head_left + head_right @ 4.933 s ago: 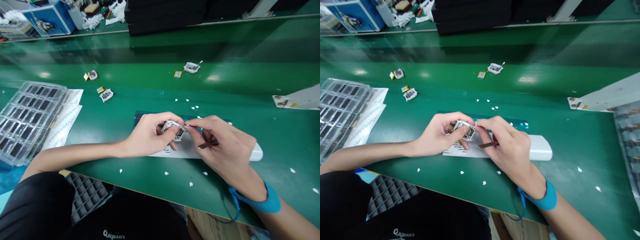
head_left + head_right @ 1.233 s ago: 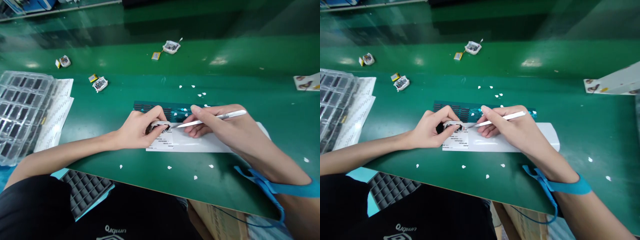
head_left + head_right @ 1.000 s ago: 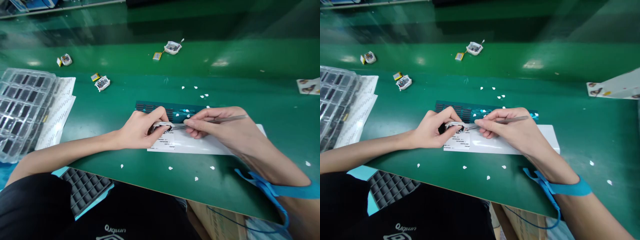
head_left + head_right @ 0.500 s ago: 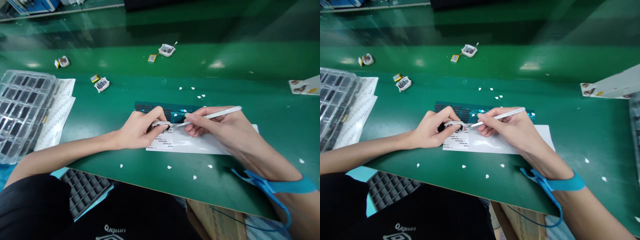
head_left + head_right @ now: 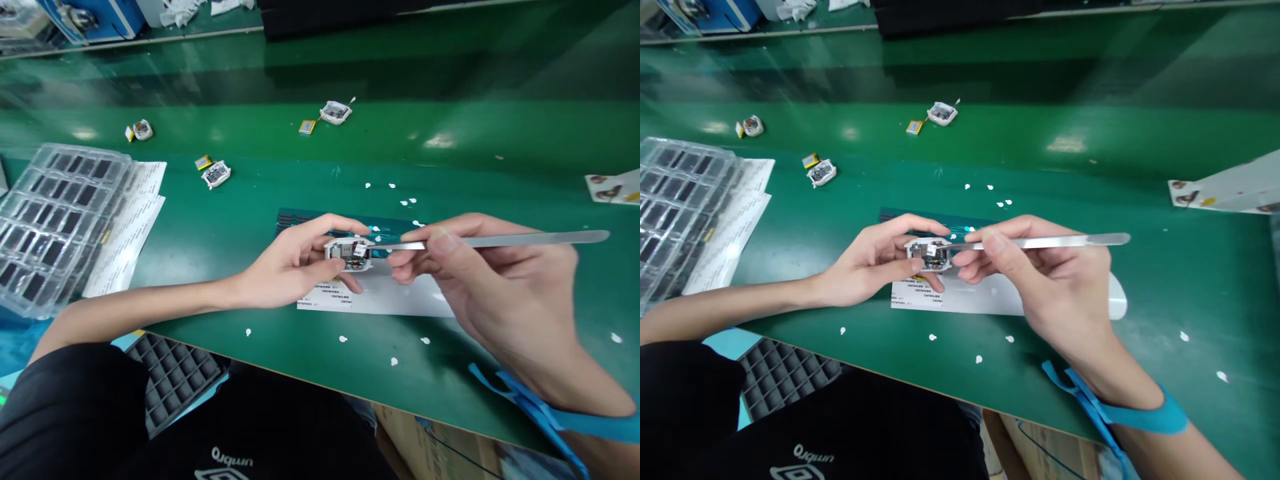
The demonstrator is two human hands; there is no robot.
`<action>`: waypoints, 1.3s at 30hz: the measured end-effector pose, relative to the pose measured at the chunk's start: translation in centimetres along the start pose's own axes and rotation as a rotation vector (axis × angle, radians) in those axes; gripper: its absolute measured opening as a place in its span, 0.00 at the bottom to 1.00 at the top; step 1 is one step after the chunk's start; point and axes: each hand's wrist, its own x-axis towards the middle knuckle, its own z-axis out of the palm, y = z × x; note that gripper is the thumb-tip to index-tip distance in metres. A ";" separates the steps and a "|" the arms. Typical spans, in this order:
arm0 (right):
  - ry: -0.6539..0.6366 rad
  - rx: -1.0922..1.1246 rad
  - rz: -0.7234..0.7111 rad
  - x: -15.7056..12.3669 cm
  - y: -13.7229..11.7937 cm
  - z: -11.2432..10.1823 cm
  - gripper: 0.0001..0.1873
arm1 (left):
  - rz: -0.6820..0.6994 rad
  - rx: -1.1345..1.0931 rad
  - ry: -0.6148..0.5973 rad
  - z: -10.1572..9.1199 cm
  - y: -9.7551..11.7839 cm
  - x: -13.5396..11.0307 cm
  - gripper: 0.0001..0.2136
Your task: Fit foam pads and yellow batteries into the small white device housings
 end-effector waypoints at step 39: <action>-0.004 -0.233 -0.119 -0.8 0.9 0.8 0.07 | -0.022 -0.082 0.062 1.6 -1.1 -1.0 0.19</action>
